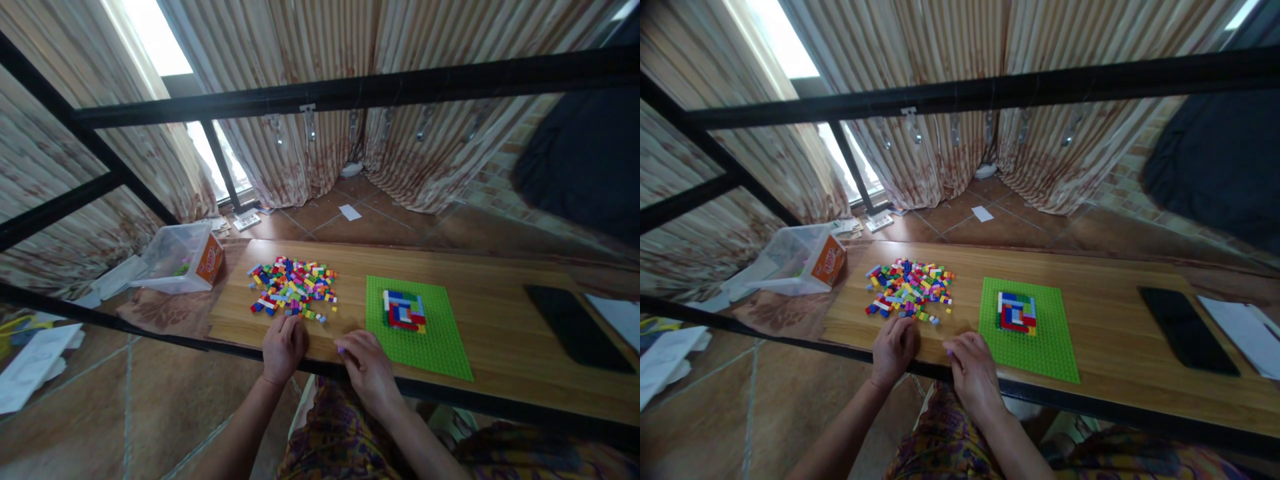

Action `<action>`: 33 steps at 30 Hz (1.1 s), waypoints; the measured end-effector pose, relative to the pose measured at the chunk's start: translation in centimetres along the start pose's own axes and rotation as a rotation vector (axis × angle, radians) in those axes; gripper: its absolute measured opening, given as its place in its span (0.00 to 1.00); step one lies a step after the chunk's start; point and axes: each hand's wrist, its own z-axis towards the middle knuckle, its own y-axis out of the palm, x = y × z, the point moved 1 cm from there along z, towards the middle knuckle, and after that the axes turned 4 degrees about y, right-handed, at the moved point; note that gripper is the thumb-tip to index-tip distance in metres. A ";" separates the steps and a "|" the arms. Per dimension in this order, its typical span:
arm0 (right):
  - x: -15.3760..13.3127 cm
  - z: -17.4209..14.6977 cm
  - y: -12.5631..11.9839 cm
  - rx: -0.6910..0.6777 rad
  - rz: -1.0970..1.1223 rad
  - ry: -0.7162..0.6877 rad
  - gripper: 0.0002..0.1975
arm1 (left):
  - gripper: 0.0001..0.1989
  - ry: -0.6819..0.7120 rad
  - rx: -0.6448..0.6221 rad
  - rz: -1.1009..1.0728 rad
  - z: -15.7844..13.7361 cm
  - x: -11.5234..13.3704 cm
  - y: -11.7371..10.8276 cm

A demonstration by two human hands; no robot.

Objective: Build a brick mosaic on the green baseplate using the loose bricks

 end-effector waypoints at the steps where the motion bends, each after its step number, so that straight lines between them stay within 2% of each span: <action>1: 0.2 0.0 0.1 -0.009 -0.019 0.001 0.13 | 0.08 -0.001 -0.001 0.000 0.0 0.0 0.0; 7: 0.9 -0.3 -0.1 0.003 -0.122 0.004 0.14 | 0.08 -0.003 0.004 0.012 0.1 0.1 -0.1; 11: 0.6 -0.2 0.1 0.024 -0.186 0.018 0.09 | 0.08 0.011 0.001 0.020 0.1 0.0 -0.1; 17: 0.6 -0.6 -0.7 0.030 -0.137 0.055 0.07 | 0.09 0.029 0.007 0.040 0.1 -0.2 0.1; 24: 1.9 -2.7 -4.3 0.164 -0.099 0.221 0.09 | 0.08 0.065 0.032 0.087 0.3 -0.5 0.2; 33: 6.8 -3.5 -10.1 0.374 -0.279 0.396 0.15 | 0.07 0.104 0.064 0.113 0.5 -0.4 0.2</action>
